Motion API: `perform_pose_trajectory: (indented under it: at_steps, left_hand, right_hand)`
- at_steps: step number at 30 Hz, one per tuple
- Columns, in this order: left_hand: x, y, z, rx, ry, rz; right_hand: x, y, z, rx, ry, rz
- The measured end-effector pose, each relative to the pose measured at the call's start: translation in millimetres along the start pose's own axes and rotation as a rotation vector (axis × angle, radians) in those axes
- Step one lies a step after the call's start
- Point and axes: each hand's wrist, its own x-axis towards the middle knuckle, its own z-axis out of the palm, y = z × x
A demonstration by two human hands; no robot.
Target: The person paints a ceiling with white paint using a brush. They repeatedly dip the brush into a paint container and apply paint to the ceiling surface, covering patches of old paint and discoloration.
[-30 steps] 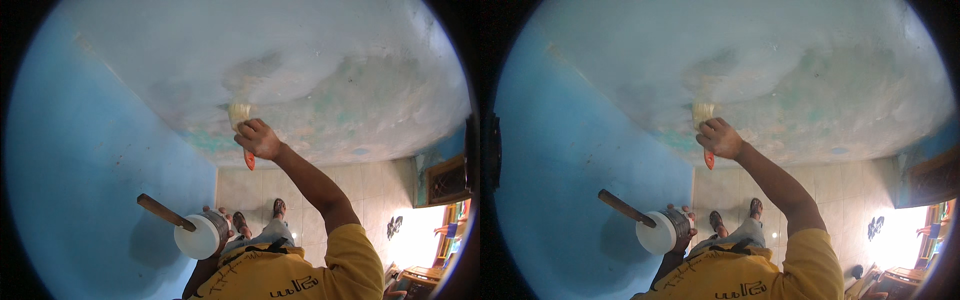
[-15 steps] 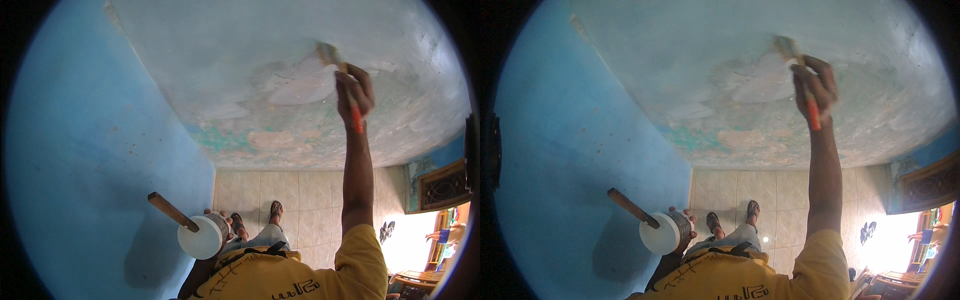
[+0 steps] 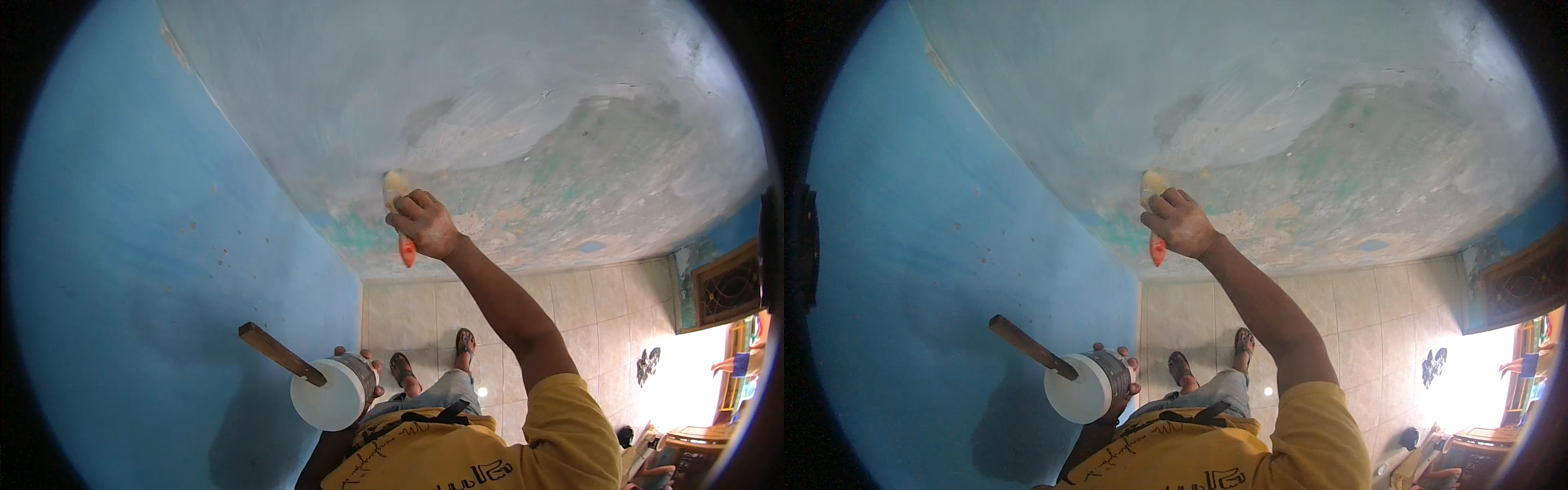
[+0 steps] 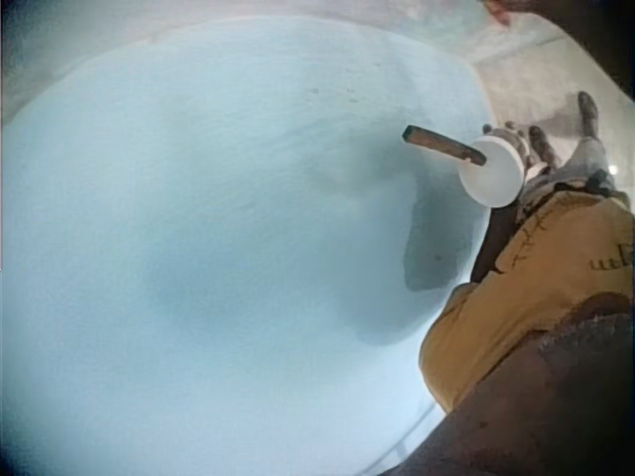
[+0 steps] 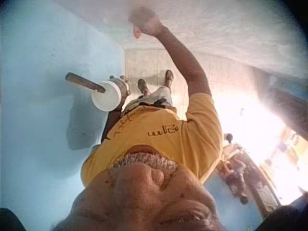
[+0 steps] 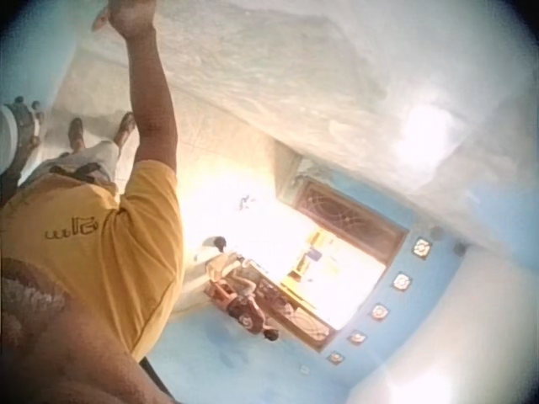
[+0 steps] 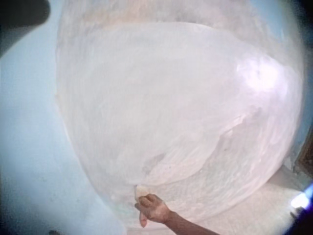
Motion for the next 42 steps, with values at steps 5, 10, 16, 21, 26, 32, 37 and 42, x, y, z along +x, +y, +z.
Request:
perform_pose_trajectory:
  at_steps: [5,10,16,21,26,32,37,42]
  left_hand:
    - [2,1,-9,-0.029,-0.041,-0.027]
    - [4,14,-46,-0.199,-0.211,-0.308]
    - [7,12,-48,-0.229,-0.268,-0.326]
    - [-3,4,-16,-0.094,-0.135,-0.109]
    - [-4,-3,-15,-0.054,-0.030,0.017]
    - [-6,2,-33,-0.093,-0.034,-0.029]
    - [-4,2,-33,-0.129,-0.115,-0.111]
    - [-2,1,-25,-0.084,-0.060,-0.039]
  right_hand:
    - [38,70,-61,0.063,0.240,-0.105]
    - [82,67,-176,-0.321,0.473,-0.101]
    - [70,38,-118,-0.523,0.395,-0.220]
    - [48,4,-24,-0.267,0.261,-0.136]
    - [33,-5,-15,0.062,0.071,-0.117]
    - [49,65,-127,-0.038,0.429,-0.003]
    - [55,40,-143,-0.575,0.603,0.010]
    - [25,-14,-33,-0.176,0.043,-0.186]
